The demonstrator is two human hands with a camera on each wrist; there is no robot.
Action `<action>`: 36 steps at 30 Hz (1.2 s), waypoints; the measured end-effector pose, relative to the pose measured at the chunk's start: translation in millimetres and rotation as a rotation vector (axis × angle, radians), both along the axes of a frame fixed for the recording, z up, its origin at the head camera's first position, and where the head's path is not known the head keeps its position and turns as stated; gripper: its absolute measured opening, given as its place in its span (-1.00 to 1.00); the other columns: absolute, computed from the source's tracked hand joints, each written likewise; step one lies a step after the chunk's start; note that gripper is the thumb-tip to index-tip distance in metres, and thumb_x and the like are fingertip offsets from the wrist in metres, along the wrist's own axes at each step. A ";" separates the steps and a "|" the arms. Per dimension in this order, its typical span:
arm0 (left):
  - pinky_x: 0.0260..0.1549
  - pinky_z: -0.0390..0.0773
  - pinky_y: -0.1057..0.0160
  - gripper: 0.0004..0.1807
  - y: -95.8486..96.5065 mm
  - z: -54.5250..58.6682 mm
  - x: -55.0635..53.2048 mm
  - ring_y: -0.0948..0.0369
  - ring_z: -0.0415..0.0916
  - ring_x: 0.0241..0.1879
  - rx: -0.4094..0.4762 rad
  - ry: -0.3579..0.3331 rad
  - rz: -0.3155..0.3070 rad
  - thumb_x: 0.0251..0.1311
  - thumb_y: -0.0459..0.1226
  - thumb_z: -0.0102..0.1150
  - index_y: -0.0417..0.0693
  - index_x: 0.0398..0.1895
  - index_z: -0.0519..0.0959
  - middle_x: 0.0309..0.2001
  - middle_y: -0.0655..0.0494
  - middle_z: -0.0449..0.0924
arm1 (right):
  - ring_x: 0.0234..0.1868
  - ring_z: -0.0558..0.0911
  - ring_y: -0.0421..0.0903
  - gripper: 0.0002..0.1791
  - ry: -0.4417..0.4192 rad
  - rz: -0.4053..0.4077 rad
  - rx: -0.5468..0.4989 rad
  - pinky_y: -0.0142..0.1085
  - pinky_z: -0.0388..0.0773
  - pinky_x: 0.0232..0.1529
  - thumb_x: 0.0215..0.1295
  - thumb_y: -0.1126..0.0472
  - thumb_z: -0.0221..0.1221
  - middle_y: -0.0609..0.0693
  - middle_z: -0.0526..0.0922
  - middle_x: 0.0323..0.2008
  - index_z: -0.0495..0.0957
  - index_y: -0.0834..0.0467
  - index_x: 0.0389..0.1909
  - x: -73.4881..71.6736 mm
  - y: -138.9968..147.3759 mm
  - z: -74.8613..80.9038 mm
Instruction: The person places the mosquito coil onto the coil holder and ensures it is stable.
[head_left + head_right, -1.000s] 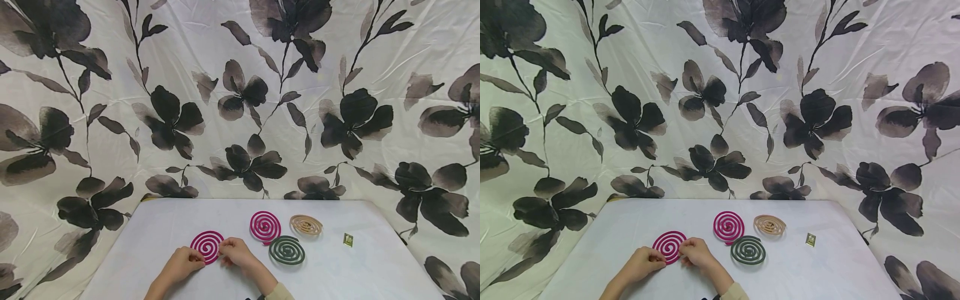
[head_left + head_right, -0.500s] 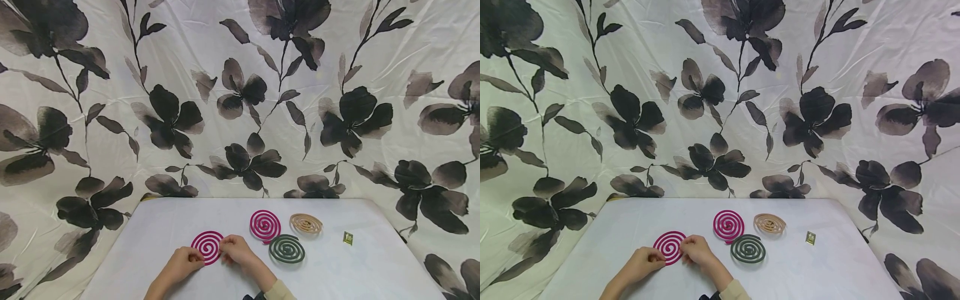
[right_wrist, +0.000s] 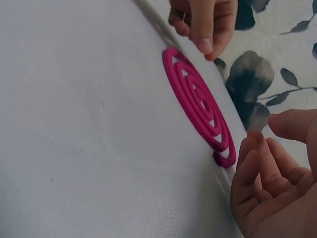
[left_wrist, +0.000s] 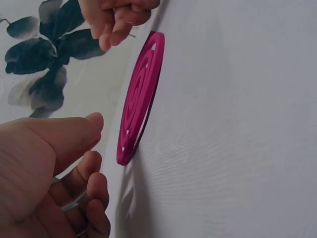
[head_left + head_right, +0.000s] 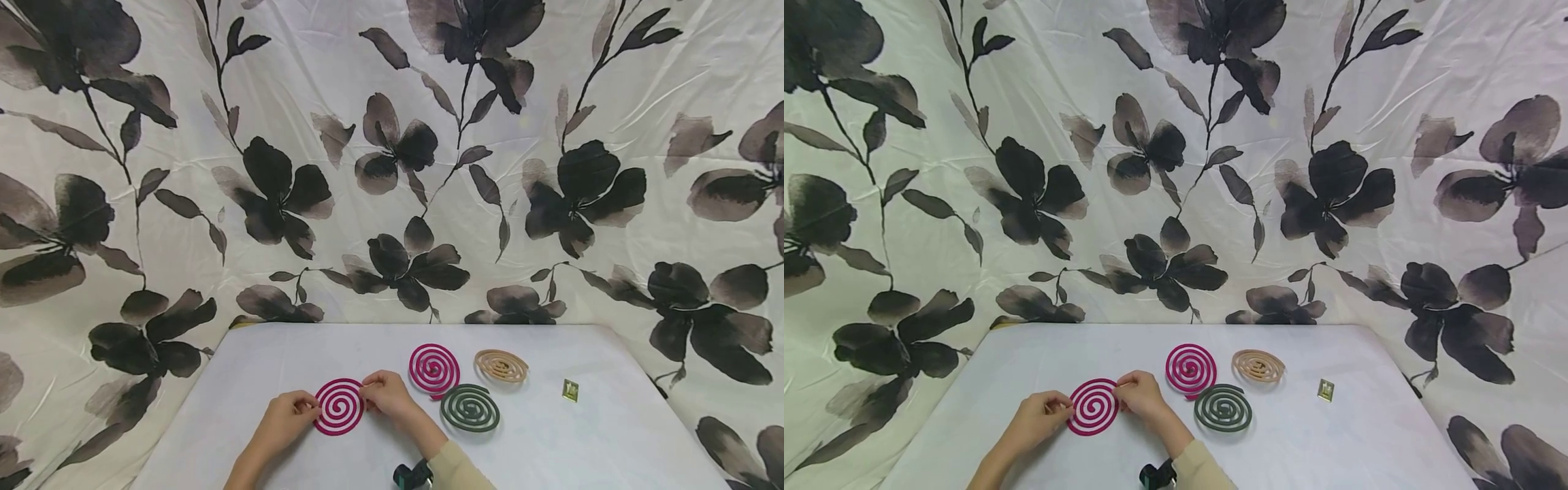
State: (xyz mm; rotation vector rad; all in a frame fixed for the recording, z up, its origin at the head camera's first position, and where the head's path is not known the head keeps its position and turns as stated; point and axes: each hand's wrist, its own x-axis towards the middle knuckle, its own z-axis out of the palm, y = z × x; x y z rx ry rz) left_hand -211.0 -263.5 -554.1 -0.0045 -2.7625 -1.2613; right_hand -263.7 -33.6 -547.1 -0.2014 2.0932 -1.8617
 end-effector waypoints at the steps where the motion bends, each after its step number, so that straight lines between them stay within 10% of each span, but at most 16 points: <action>1: -0.62 0.40 0.35 -0.91 -0.7 0.3 -1.6 0.29 0.38 -0.59 -0.002 0.002 0.006 0.06 -0.32 0.41 -0.03 -0.39 0.66 -0.57 0.22 0.46 | -0.55 0.52 -0.16 -0.80 0.006 -0.007 0.008 -0.39 0.44 -0.57 0.25 0.29 0.24 0.04 0.60 -0.50 0.55 0.30 -0.16 -1.9 0.3 -0.6; 23: -0.58 0.34 0.28 -0.61 -5.7 -3.6 -5.7 0.24 0.32 -0.58 -0.119 -0.062 0.102 0.08 -0.21 0.40 -0.31 -0.10 0.65 -0.61 0.19 0.44 | -0.42 0.57 -0.15 -0.78 0.060 -0.038 0.084 -0.28 0.63 -0.37 0.18 0.38 0.30 0.02 0.59 -0.40 0.54 0.32 -0.17 -3.7 3.6 -3.0; 36: -0.41 0.44 0.24 -0.64 2.0 -8.2 -6.1 0.24 0.41 -0.47 -0.017 -0.034 0.088 0.01 -0.22 0.46 -0.21 -0.13 0.67 -0.48 0.20 0.53 | -0.38 0.63 -0.11 -0.77 0.035 -0.031 0.024 -0.26 0.65 -0.33 0.19 0.40 0.29 0.05 0.61 -0.38 0.53 0.37 -0.15 -1.5 4.3 -4.7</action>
